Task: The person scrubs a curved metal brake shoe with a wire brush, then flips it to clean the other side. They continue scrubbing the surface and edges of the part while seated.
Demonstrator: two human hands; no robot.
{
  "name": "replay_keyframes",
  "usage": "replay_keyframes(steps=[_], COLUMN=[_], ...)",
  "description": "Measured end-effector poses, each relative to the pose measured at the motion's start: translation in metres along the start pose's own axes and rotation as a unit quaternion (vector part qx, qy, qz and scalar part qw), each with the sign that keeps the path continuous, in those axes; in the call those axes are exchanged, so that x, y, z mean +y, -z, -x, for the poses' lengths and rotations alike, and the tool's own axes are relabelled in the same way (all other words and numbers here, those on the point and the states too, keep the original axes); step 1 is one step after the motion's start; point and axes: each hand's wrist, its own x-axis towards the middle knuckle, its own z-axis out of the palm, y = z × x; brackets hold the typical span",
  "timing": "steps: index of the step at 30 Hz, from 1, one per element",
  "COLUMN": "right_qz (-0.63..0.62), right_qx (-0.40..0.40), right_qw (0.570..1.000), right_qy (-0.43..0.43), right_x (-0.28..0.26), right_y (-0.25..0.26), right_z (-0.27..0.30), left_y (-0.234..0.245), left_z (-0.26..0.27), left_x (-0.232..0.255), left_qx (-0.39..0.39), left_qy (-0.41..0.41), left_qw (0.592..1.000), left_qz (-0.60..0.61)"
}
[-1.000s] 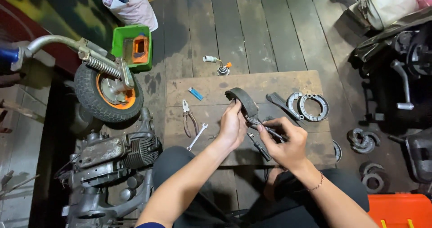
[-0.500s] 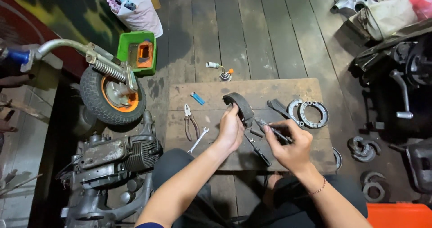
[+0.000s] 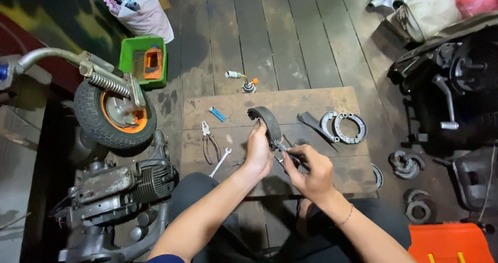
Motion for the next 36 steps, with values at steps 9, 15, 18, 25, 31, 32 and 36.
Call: replay_keyframes(steps=[9,15,18,25,31,32,36], right_qz=[0.012,0.070,0.056,0.027,-0.018,-0.015,-0.002], right_qx=[-0.065,-0.066,-0.018,-0.012,0.019,0.010,-0.022], right_qw=[0.996,0.995,0.998,0.997,0.994,0.994,0.998], right_qy=[-0.066,-0.028,-0.030,-0.072,-0.110,-0.108,-0.056], right_x=[0.003,-0.001,0.005,0.000,0.014,0.013,-0.004], right_y=[0.008,-0.001,0.003,0.010,0.036,0.034,0.017], right_z=[-0.012,0.005,-0.005,-0.015,-0.016,-0.011,-0.006], left_y=[-0.008,0.009,-0.010,-0.021,-0.020,-0.017,-0.014], left_z=[-0.001,-0.023,-0.006,-0.009,-0.009,-0.010,-0.019], left_x=[0.000,-0.036,-0.007,-0.013,0.003,0.000,-0.024], left_qx=[0.000,-0.017,-0.035,0.018,-0.033,-0.058,-0.052], left_qy=[0.005,0.015,0.038,0.038,0.075,0.080,0.068], left_qw=[1.000,1.000,0.998,0.998,0.991,0.990,0.995], left_qz=[0.015,-0.005,0.032,0.046,0.107,0.097,0.046])
